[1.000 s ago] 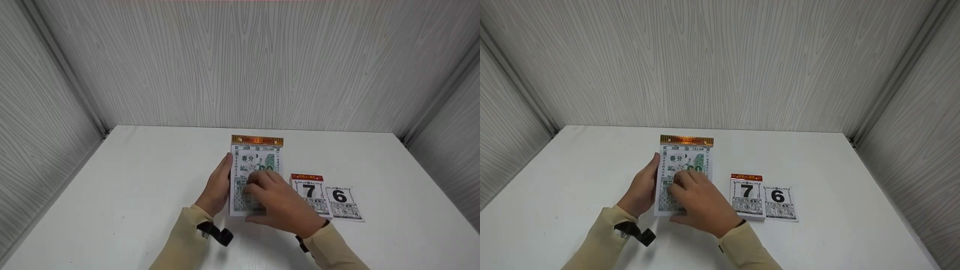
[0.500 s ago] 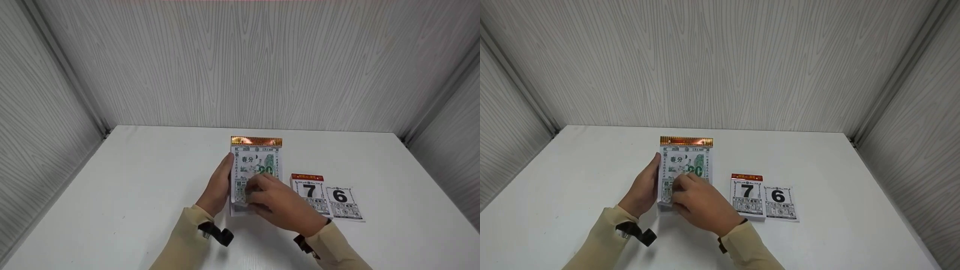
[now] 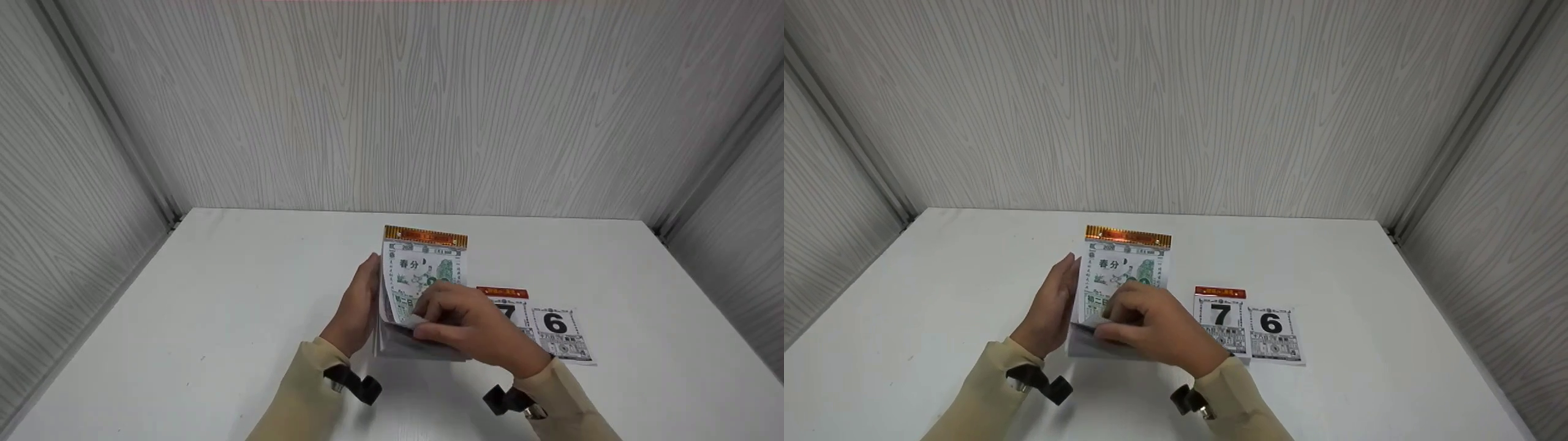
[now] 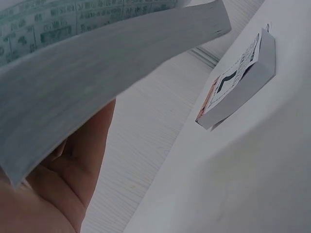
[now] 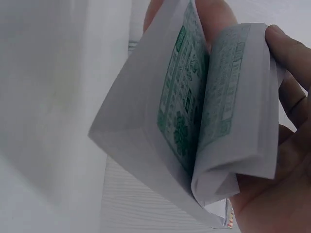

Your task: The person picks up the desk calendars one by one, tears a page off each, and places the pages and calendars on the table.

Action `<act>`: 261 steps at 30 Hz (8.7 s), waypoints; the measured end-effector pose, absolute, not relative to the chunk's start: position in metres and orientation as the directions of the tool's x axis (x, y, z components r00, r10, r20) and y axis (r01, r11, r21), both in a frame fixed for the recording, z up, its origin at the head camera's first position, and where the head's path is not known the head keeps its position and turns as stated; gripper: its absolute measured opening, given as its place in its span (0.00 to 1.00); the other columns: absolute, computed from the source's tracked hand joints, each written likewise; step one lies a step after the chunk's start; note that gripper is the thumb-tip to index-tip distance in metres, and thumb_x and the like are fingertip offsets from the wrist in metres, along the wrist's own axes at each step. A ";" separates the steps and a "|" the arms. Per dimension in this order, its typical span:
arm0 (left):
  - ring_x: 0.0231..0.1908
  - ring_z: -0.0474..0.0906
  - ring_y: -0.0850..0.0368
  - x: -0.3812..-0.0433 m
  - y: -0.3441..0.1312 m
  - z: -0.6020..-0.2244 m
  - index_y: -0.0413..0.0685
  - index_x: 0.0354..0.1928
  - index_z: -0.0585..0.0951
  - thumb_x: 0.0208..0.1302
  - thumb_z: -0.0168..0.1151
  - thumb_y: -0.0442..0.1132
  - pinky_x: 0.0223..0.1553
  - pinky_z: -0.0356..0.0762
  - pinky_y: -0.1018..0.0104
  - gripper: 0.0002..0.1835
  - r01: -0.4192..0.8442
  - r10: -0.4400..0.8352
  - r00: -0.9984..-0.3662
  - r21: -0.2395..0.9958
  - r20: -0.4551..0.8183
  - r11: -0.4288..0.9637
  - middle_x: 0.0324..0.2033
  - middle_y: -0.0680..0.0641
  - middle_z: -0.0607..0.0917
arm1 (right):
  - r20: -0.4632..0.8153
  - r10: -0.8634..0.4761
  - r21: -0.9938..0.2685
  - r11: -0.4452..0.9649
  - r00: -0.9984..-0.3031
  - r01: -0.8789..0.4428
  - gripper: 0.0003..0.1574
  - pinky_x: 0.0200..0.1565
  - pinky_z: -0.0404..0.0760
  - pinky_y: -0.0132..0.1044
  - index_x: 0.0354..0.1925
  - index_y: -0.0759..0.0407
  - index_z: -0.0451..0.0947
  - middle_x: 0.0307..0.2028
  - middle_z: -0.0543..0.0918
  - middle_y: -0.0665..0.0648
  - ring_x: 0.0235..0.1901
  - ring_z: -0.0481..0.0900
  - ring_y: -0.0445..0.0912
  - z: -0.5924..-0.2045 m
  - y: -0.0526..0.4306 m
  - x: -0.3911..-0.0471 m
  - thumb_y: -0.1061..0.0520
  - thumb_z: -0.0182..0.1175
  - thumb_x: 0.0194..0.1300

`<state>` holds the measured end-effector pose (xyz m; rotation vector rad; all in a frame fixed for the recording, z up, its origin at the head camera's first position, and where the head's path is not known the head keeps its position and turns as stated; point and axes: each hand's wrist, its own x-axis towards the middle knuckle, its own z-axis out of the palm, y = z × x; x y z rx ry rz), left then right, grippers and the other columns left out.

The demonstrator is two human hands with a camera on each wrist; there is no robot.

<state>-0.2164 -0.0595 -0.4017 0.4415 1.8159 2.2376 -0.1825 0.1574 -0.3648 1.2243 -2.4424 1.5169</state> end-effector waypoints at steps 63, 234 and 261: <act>0.60 0.79 0.55 -0.209 -0.052 -0.391 0.53 0.78 0.57 0.82 0.42 0.58 0.63 0.76 0.58 0.31 -0.038 0.179 -0.984 0.982 -0.005 -0.185 0.61 0.46 0.79 | 0.610 -0.495 -0.113 0.719 -0.619 -0.686 0.25 0.61 0.78 0.43 0.51 0.53 0.85 0.50 0.84 0.50 0.53 0.80 0.47 -0.368 0.134 -0.168 0.65 0.77 0.54; 0.41 0.86 0.51 -0.212 -0.045 -0.406 0.61 0.72 0.67 0.80 0.53 0.42 0.38 0.84 0.59 0.22 0.081 0.247 -0.967 0.993 0.057 0.089 0.45 0.43 0.82 | 0.559 -0.256 -0.393 0.755 -0.789 -0.524 0.13 0.32 0.78 0.40 0.42 0.58 0.88 0.32 0.87 0.56 0.27 0.77 0.48 -0.304 0.152 -0.276 0.50 0.63 0.75; 0.41 0.87 0.49 -0.215 -0.038 -0.405 0.60 0.70 0.70 0.76 0.61 0.40 0.37 0.87 0.53 0.24 0.036 0.276 -0.961 0.997 0.014 0.074 0.44 0.43 0.83 | 0.517 -0.204 -0.449 0.762 -0.831 -0.466 0.16 0.28 0.77 0.39 0.39 0.58 0.90 0.31 0.89 0.56 0.24 0.79 0.48 -0.309 0.171 -0.284 0.48 0.63 0.75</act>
